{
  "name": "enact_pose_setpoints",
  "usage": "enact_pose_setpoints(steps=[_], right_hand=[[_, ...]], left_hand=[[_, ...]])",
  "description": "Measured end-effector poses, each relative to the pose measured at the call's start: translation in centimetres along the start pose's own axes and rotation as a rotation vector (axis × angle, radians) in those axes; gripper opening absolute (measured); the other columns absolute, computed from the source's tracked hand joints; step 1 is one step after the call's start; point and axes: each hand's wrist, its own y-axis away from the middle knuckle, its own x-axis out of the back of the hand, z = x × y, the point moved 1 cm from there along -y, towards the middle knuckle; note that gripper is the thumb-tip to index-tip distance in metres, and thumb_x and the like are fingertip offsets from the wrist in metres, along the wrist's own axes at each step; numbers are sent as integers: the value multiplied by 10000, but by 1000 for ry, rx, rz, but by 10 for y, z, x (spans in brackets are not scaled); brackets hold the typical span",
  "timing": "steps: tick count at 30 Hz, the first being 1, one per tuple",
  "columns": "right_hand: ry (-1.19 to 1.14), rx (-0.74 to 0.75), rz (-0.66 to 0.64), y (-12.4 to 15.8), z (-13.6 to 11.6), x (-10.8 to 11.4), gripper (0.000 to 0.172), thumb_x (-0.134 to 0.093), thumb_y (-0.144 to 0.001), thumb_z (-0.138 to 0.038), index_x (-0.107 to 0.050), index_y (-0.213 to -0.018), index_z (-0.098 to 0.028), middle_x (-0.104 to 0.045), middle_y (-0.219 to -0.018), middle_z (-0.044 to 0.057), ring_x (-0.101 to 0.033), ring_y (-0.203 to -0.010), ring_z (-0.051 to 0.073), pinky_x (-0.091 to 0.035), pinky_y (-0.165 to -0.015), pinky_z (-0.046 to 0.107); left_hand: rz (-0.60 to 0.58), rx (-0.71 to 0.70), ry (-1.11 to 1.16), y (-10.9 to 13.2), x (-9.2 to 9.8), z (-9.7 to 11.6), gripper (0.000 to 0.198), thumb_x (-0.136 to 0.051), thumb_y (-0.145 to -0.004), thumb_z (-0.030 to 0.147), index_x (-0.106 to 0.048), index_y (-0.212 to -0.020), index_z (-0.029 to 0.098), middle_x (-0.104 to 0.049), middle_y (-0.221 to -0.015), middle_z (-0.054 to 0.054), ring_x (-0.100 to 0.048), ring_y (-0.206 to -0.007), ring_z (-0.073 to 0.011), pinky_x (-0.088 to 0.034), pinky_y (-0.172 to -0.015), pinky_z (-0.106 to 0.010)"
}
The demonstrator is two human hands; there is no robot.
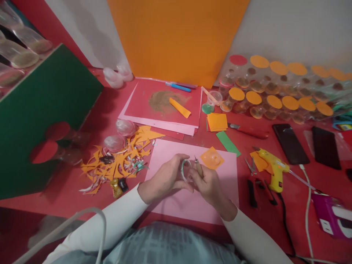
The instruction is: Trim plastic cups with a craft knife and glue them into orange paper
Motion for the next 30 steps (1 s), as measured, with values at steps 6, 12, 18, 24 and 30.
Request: enact_pose_setpoints(steps=[6,12,18,24,30], right_hand=[[-6,9,-99,1,-4,2,511,-413,-945,-620,-501,-620,-235,-612,-578,28,-554,-536,154,-393,-550,264],[-76,-27,-148,2,-6,3,514,-432,-918,-606,-339,-565,-243,-453,-513,-18,-410,-467,117,-313,-468,250],[-102,-89,-227,6,3,5,481,-483,-909,-590,-394,-587,-244,-472,-515,-25,-432,-477,120,-324,-467,243],[-177,-86,-216,5,4,6,495,-494,-938,-591,-486,-594,-235,-548,-515,-12,-526,-496,126,-370,-476,231],[-262,27,-60,-1,-8,10,473,-476,-958,-548,-486,-604,-234,-523,-504,-31,-464,-430,103,-381,-451,223]], left_hand=[[-78,52,154,-3,6,8,746,-809,-577,718,-491,-1033,221,-707,-869,-24,-653,-726,-181,-511,-682,-308],[-167,88,348,-2,10,8,759,-857,-554,653,-526,-1060,196,-705,-955,-50,-661,-792,-183,-499,-708,-297],[-223,83,535,-3,5,2,731,-902,-550,578,-529,-1043,189,-697,-932,-36,-653,-797,-175,-479,-727,-290],[-193,105,583,-3,4,0,716,-934,-535,517,-523,-1025,196,-673,-950,-25,-658,-811,-176,-498,-750,-303],[-77,57,341,-3,12,6,780,-835,-536,699,-516,-1049,206,-669,-846,4,-619,-756,-163,-479,-700,-281]])
